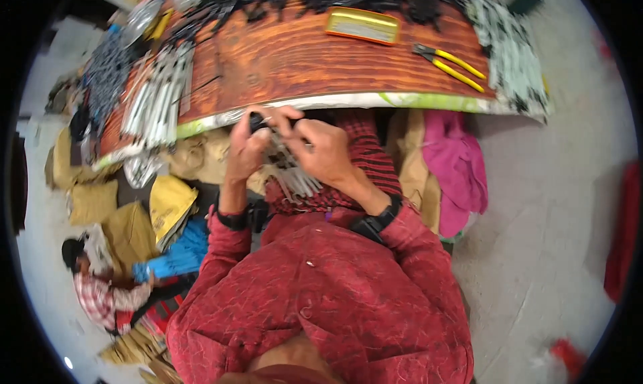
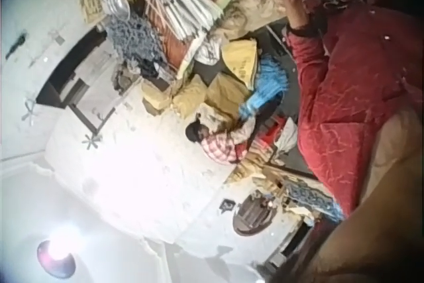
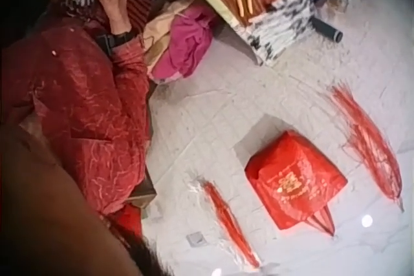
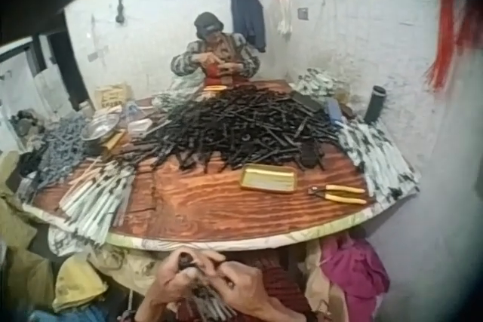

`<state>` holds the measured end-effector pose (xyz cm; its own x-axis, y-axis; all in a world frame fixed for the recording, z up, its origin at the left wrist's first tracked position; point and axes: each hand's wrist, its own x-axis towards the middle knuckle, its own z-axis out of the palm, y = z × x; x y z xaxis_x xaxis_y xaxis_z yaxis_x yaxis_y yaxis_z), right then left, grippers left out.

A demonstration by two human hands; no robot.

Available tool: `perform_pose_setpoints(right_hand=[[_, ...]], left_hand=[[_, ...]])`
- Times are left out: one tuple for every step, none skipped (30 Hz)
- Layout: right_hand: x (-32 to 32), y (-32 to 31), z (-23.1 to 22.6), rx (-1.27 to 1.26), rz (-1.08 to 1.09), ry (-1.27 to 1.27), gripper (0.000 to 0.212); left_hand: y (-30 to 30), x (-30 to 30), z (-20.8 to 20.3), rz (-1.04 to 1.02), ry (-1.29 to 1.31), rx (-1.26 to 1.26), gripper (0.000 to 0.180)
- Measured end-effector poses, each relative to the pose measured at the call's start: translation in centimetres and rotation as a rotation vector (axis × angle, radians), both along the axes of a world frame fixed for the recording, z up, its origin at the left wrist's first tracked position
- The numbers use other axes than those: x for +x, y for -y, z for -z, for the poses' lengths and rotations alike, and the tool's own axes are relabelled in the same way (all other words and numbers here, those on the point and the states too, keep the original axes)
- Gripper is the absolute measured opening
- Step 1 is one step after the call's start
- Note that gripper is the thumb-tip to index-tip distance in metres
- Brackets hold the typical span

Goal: The person gathers white rods into a bundle, slides a black plastic cap onto the ends, and trims the excess wire using yellow-handled shears before repeating the process.

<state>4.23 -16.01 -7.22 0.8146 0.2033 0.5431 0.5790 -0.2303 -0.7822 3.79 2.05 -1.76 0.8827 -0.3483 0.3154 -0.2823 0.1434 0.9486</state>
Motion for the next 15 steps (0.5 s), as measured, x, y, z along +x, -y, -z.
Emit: perform_pose_setpoints(right_hand=[[-0.1, 0.8, 0.0, -0.012, 0.014, -0.004, 0.015], [-0.1, 0.7, -0.2, 0.024, -0.024, -0.059, 0.015], [0.0, 0.6, -0.4, 0.061, -0.066, -0.114, 0.015], [0.0, 0.4, -0.5, 0.098, -0.111, -0.168, 0.015], [0.0, 0.4, -0.4, 0.1, -0.112, -0.166, 0.015], [0.0, 0.4, -0.3, 0.123, -0.13, -0.199, 0.014], [0.1, 0.6, 0.0, 0.144, -0.152, -0.229, 0.013], [0.3, 0.8, 0.1, 0.163, -0.175, -0.26, 0.011], [0.3, 1.2, -0.5, 0.158, -0.186, -0.257, 0.011], [0.2, 1.8, -1.2, 0.101, -0.188, -0.245, 0.011], [0.2, 2.4, -2.1, 0.042, -0.187, -0.233, 0.011], [0.2, 2.9, -2.8, -0.015, -0.18, -0.221, 0.011], [0.3, 3.2, -3.3, -0.021, -0.18, -0.218, 0.011], [0.5, 3.5, -3.8, 0.017, -0.14, -0.163, 0.013], [0.8, 3.8, -4.2, 0.054, -0.099, -0.108, 0.017]], left_hand=[[0.3, 0.0, 0.3, -0.023, -0.02, -0.033, 0.021], [0.4, 0.3, 0.4, -0.015, -0.02, -0.032, 0.021], [0.7, 0.4, 0.5, -0.005, -0.029, -0.032, 0.02], [0.9, 0.6, 0.6, 0.002, -0.038, -0.032, 0.019], [1.0, 0.7, 0.6, 0.006, -0.045, -0.03, 0.019], [1.2, 0.8, 0.6, 0.002, -0.043, -0.028, 0.019], [1.5, 0.9, 0.6, 0.004, -0.042, -0.018, 0.018], [1.7, 1.0, 0.5, 0.006, -0.04, -0.009, 0.018], [1.8, 1.0, 0.4, 0.005, -0.039, -0.003, 0.017], [1.7, 1.0, 0.4, -0.005, -0.035, -0.007, 0.017], [1.7, 1.0, 0.5, -0.011, -0.031, 0.011, 0.017], [1.7, 1.1, 0.5, -0.01, -0.029, 0.029, 0.017], [1.9, 1.1, 0.4, -0.008, -0.027, 0.046, 0.016], [2.0, 1.2, 0.4, -0.008, -0.025, 0.04, 0.016], [2.1, 1.2, 0.3, -0.03, -0.041, 0.065, 0.017]])
